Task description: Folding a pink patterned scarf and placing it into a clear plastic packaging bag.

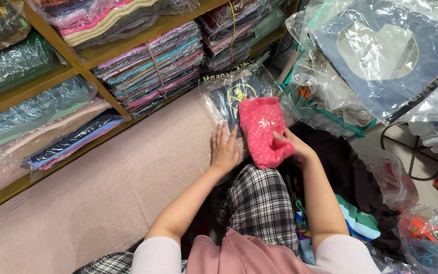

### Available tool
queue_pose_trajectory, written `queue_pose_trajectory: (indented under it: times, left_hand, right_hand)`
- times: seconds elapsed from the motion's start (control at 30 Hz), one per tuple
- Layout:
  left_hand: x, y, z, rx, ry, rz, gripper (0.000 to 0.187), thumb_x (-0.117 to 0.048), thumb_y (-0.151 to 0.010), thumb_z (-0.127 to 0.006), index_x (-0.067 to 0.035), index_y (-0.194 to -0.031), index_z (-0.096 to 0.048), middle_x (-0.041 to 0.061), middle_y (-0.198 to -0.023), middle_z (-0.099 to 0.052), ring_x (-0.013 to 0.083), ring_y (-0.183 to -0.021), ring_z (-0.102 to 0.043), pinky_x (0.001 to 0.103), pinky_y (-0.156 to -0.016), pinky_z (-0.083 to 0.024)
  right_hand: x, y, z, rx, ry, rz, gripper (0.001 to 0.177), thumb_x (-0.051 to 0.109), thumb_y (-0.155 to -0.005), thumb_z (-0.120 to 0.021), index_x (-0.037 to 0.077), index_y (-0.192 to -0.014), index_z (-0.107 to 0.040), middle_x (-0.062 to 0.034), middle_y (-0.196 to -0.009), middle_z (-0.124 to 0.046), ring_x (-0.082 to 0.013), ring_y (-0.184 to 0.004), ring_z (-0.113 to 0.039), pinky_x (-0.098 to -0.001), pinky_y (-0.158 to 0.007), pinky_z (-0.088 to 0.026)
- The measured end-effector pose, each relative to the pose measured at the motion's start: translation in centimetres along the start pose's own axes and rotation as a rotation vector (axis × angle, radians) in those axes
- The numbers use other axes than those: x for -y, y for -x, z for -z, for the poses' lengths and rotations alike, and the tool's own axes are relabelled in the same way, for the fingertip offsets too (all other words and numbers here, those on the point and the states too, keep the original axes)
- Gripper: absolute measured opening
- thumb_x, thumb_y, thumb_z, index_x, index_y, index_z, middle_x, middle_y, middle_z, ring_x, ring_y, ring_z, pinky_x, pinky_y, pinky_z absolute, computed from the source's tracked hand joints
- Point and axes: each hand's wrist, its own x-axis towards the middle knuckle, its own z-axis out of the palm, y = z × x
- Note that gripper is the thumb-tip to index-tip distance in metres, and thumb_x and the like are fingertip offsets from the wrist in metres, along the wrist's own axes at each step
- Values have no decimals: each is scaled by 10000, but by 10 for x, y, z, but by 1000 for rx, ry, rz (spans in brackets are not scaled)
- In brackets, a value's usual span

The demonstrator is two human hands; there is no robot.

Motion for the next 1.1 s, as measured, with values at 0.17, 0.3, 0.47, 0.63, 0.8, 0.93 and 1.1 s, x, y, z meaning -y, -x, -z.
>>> queue_pose_trajectory:
  times: [0.17,0.3,0.47,0.63,0.8,0.93,1.1]
  left_hand:
    - [-11,5,26,46,-134,265,779,-314,-938,-662,-222,-1615,-289,321,-1637,-142,505,-1543,-25,721,-1160,29]
    - [-9,1,19,158,-176,307,829,-403,-949,-624,-262,-1644,-195,332,-1635,-145,495,-1550,35,733,-1148,86]
    - [-6,2,9,308,-222,297,789,-328,-949,-550,-208,-1643,-194,259,-1607,-337,431,-1572,1,756,-1126,121]
    - [1,4,0,283,-224,289,833,-325,-922,-583,-120,-1630,-195,162,-1625,-375,374,-1577,-64,773,-1133,104]
    - [5,2,-7,258,-180,274,881,-318,-896,-599,-95,-1635,-175,157,-1616,-406,376,-1577,-88,795,-1109,132]
    - [0,3,-2,193,-125,261,889,-349,-917,-610,-94,-1640,-161,170,-1567,-469,374,-1570,-134,784,-1107,138]
    - [-10,3,8,136,28,282,690,-356,-1035,-487,-93,-1627,-250,146,-1504,-552,348,-1545,-246,750,-1100,178]
  right_hand:
    - [-3,42,22,155,507,7,1044,313,-636,-956,71,-1529,-473,-297,-1340,-618,-414,-1251,-597,-533,-1051,-472]
    - [-17,32,22,103,589,49,834,326,-773,-848,179,-1523,-513,-224,-1322,-657,-365,-1261,-614,-504,-1064,-474]
    - [-15,11,3,96,866,185,648,293,-866,-719,243,-1492,-557,-153,-1320,-673,-346,-1265,-622,-496,-1044,-493]
    - [-22,-55,4,-179,1274,550,529,312,-906,-637,226,-1427,-607,-102,-1316,-656,-319,-1216,-643,-495,-963,-525]
    - [-18,-85,3,-587,1360,1092,467,195,-933,-668,127,-1396,-649,-156,-1132,-683,-342,-985,-688,-450,-768,-558]
    - [-14,-58,-11,-491,1066,905,547,250,-993,-640,-21,-1456,-533,-263,-1290,-586,-456,-1157,-611,-521,-922,-535]
    - [-41,-44,-8,-802,1321,725,646,583,-791,-813,148,-1252,-691,-83,-1240,-625,-297,-1153,-584,-435,-878,-508]
